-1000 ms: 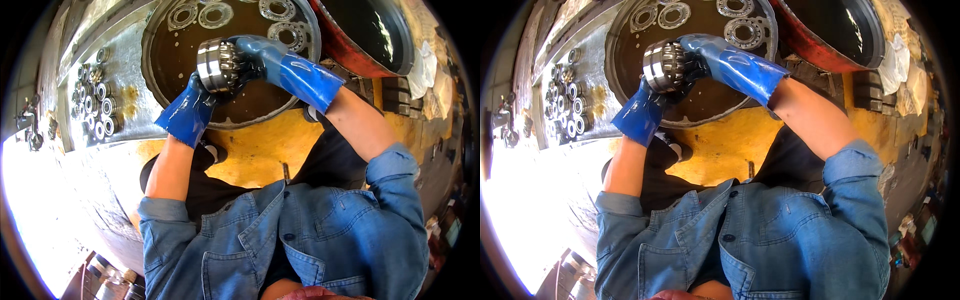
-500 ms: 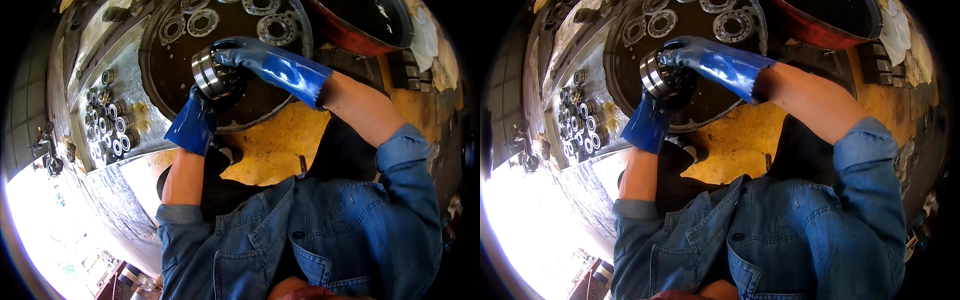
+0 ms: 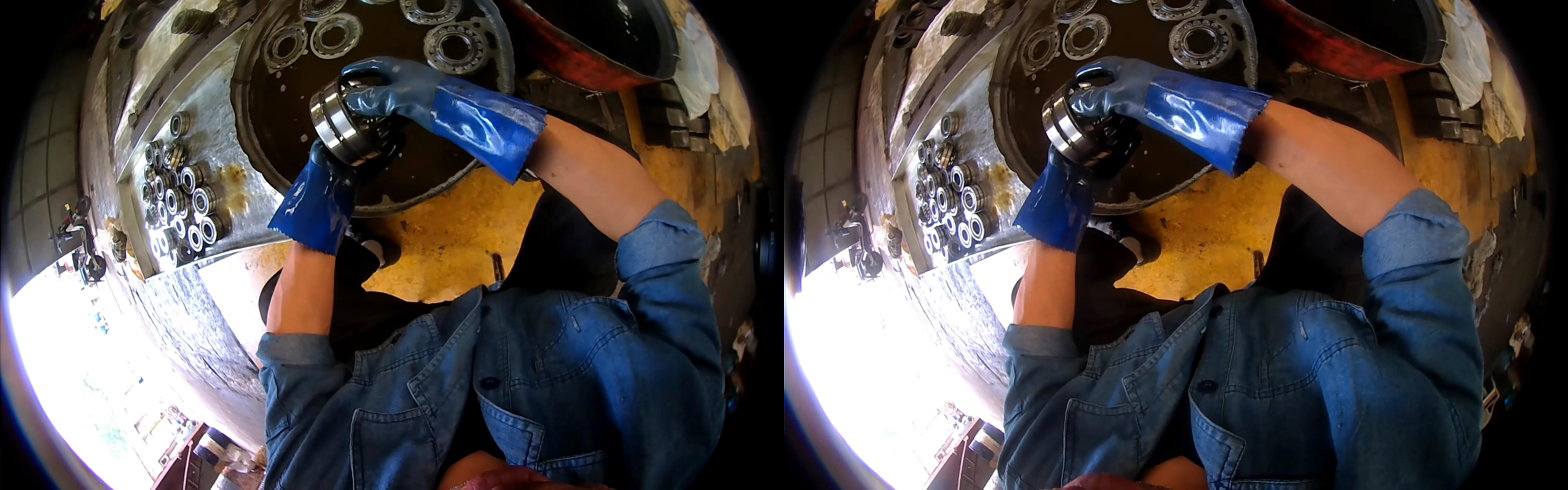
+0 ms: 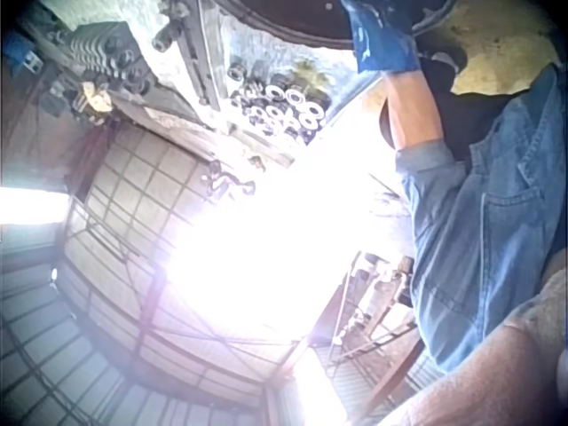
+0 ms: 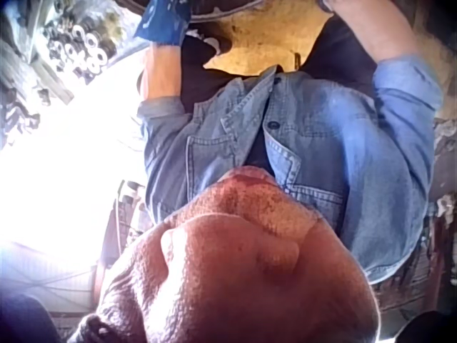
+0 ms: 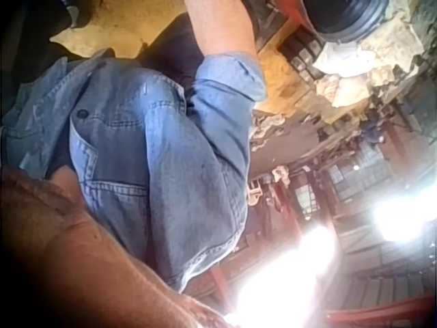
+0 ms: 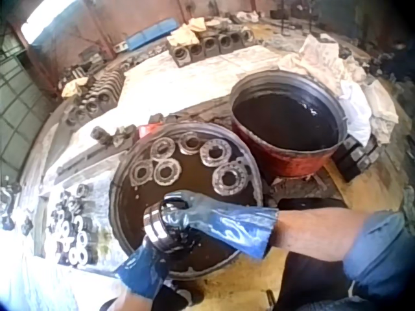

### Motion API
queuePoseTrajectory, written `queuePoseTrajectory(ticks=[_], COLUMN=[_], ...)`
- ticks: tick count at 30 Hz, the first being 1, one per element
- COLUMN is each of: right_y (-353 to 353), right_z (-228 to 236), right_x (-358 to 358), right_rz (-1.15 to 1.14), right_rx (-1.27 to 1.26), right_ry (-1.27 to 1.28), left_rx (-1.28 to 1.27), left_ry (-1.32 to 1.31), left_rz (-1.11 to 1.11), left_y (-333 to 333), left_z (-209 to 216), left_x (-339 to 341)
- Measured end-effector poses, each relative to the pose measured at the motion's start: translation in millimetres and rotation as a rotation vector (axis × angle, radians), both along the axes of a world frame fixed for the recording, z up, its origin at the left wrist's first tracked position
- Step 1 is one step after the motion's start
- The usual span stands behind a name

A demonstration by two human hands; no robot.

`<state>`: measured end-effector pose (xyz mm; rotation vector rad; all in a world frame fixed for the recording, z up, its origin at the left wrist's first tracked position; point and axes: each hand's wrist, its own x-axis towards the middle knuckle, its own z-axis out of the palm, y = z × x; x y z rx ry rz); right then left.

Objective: The person scrubs metal bearings with a wire brush while submerged in a dark liquid within a large metal basin. They repeatedly pick up bearings, scrub them thoroughly, and place them back into the basin. A pile of clean bearings is visible on a metal tray to the left.

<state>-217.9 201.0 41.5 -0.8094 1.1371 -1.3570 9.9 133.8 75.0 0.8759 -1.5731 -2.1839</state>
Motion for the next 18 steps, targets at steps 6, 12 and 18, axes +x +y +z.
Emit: queuePoseTrajectory(ticks=[6,12,18], right_y=[0,1,3], right_z=[24,-6,3], right_x=[8,13,5], right_rz=[-0.095,-0.277,0.143], right_rx=[0.095,-0.102,0.144], right_ry=[-0.004,-0.047,0.116], left_rx=[0.228,0.344,0.332], left_ry=[0.049,0.031,-0.047], left_rz=[0.078,0.181,0.297], left_y=[-8,-24,-44], left_z=[-8,-21,-48], left_x=[-11,-25,-44])
